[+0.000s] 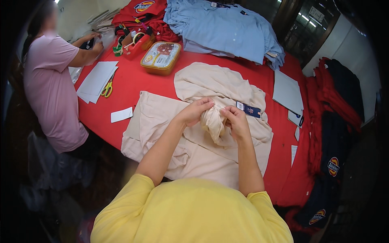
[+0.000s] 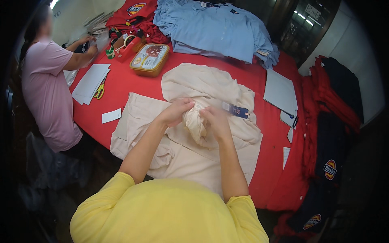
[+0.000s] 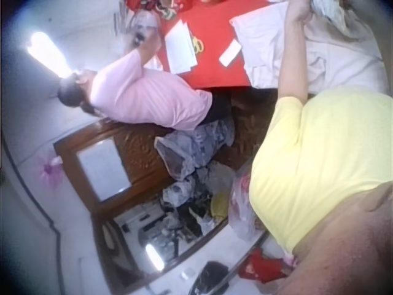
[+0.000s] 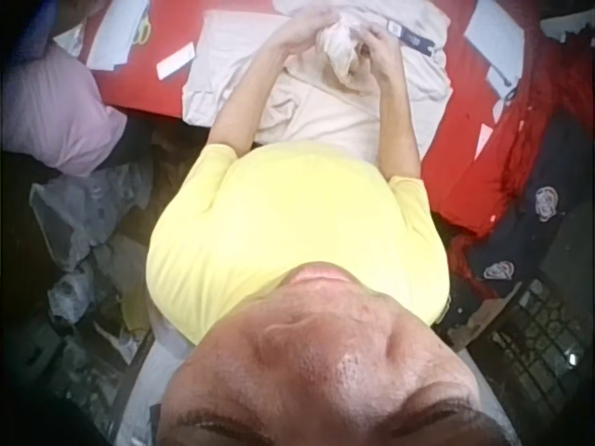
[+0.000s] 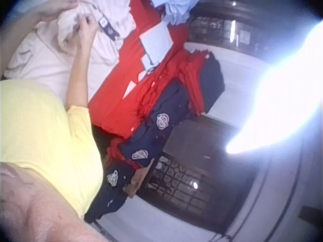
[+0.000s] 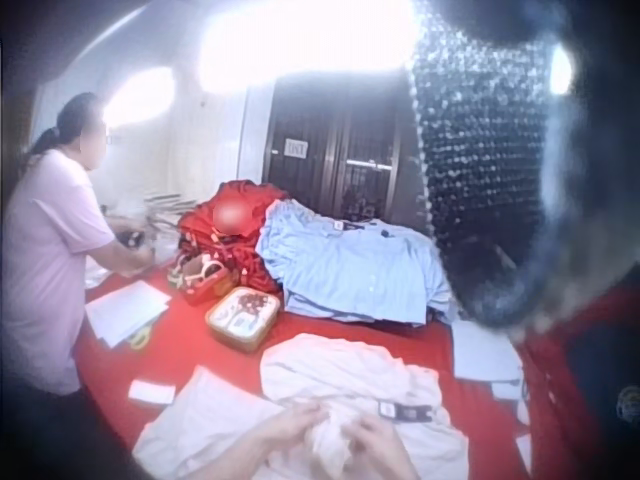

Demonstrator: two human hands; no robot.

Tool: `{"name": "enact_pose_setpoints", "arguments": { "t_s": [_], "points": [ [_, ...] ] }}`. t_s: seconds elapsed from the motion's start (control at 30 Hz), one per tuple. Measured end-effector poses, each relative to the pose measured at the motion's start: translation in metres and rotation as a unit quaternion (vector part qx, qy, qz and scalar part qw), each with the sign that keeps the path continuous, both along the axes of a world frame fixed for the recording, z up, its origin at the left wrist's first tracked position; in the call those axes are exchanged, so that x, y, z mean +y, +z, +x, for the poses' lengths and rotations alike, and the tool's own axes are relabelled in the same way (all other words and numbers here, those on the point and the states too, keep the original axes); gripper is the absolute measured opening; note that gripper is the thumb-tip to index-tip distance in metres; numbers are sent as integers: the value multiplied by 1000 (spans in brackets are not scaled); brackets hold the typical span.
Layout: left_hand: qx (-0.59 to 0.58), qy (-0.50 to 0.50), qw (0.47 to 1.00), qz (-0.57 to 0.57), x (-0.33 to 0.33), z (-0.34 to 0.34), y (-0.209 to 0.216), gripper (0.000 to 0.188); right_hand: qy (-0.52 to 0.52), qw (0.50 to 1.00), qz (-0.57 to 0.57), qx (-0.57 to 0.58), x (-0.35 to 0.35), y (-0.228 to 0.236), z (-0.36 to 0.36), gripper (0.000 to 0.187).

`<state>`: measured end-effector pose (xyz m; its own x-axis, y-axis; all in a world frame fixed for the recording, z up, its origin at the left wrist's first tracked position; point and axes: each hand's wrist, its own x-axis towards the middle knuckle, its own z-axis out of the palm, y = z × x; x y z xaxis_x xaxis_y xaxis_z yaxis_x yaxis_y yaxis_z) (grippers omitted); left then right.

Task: The person picks up several spools of thread from a container and a table, pulls a length of thread from one spool, and then begins to handle the collar area of a tan shirt.

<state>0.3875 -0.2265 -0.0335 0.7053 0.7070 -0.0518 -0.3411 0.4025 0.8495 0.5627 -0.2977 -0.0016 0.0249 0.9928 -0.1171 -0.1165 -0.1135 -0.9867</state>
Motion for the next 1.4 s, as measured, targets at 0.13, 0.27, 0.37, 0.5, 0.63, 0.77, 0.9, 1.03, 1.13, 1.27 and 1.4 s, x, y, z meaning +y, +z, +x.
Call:
{"name": "enact_pose_setpoints", "arguments": {
  "t_s": [0.13, 0.27, 0.37, 0.5, 0.63, 0.77, 0.9, 1.03, 1.13, 1.27, 1.4],
  "points": [
    [10, -44, 998, -35, -3, 2, -1, 27, -21, 991, -11, 129, -5, 10, -3, 11],
    [-16, -60, 998, 4, -5, -5, -22, 46, -20, 988, -16, 150, 1, -4, 1, 11],
    [-78, -40, 995, -49, -6, -6, -25, 47, -17, 988, -29, 148, 3, -18, 0, 11],
    [-134, -61, 986, -78, -6, -10, -30, 47, 21, 991, -34, 128, 1, -16, -4, 11],
    [-129, -47, 987, -79, -6, -10, -31, 47, -16, 994, -10, 107, 2, -15, -6, 10],
    [-96, -63, 991, -73, -8, -14, -24, 49, -35, 997, 29, 60, 4, -19, -5, 11],
    [-79, -57, 994, -54, -6, -18, -18, 46, -25, 999, 40, 28, 6, -17, -8, 11],
    [-64, -47, 996, -30, -8, -25, -24, 56, -26, 999, 14, 22, 3, -17, -13, 9],
    [-24, -29, 999, -14, -11, -15, -19, 53, -43, 997, -8, 64, -5, -5, -12, 9],
    [23, -7, 996, 82, -13, -8, -15, 55, -33, 994, 10, 101, -2, -15, -2, 10],
    [82, 151, 969, 176, -24, -13, -16, 51, -33, 994, 9, 106, 1, -18, -10, 11]
  ]
}}
